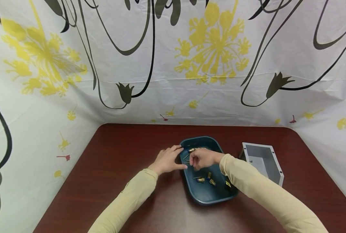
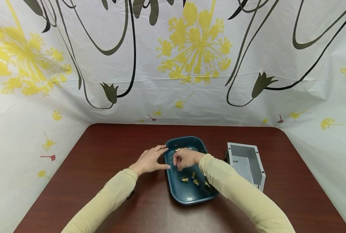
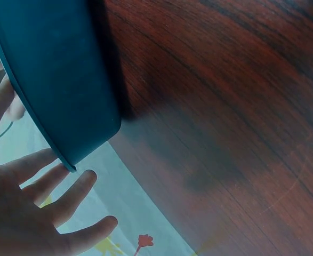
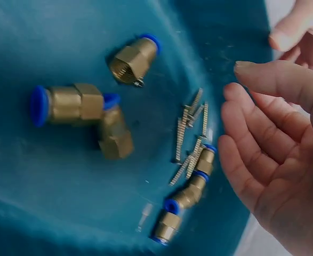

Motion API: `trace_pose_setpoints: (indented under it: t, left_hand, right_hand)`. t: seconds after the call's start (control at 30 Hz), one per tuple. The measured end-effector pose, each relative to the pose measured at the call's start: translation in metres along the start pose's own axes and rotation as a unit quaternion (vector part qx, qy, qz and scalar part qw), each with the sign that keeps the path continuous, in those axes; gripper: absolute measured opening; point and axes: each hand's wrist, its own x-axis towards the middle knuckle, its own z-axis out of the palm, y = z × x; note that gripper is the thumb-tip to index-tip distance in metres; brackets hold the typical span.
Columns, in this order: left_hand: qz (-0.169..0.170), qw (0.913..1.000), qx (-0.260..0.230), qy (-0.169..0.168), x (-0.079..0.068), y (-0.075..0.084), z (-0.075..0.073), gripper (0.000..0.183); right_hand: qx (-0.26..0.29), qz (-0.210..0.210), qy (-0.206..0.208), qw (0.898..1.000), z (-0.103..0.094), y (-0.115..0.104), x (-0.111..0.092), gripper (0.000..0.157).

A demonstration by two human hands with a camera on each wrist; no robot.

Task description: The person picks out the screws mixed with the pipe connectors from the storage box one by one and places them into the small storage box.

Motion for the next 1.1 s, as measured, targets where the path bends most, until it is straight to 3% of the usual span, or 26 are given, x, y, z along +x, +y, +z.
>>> trace_pose_setpoints:
  t: [0.17,0.37,0.73,0.93,1.1]
  left_hand:
    - [0.001,1.0000,0.008,-0.001,0.000,-0.001,0.000,0.076]
    - [0.000,1.0000,0.003,0.000,0.000,0.000,0.000,0.075]
    - [-0.002,1.0000,-0.004,-0.001,0.000,0.000,0.000,0.074]
    - [0.000,1.0000,-0.004,-0.005,-0.001,-0.001,0.000,0.075]
    - [0.004,1.0000,-0.006,-0.004,-0.001,-0.001,0.000,0.075]
  right_hand:
    - [0.043,0.015,-0.032,0.998,0.007,0.008,0.004,0.016]
    - [0.057,0.037,-0.035,0.997,0.015,0.017,0.005,0.017]
    - [0.033,0.072,-0.047,0.996,0.018,0.010,0.007,0.022]
    - [0.028,0.045,-0.064,0.997,0.020,0.010,0.013,0.021]
    - [0.000,0.055,-0.066,0.996,0.025,0.008,0.017,0.019]
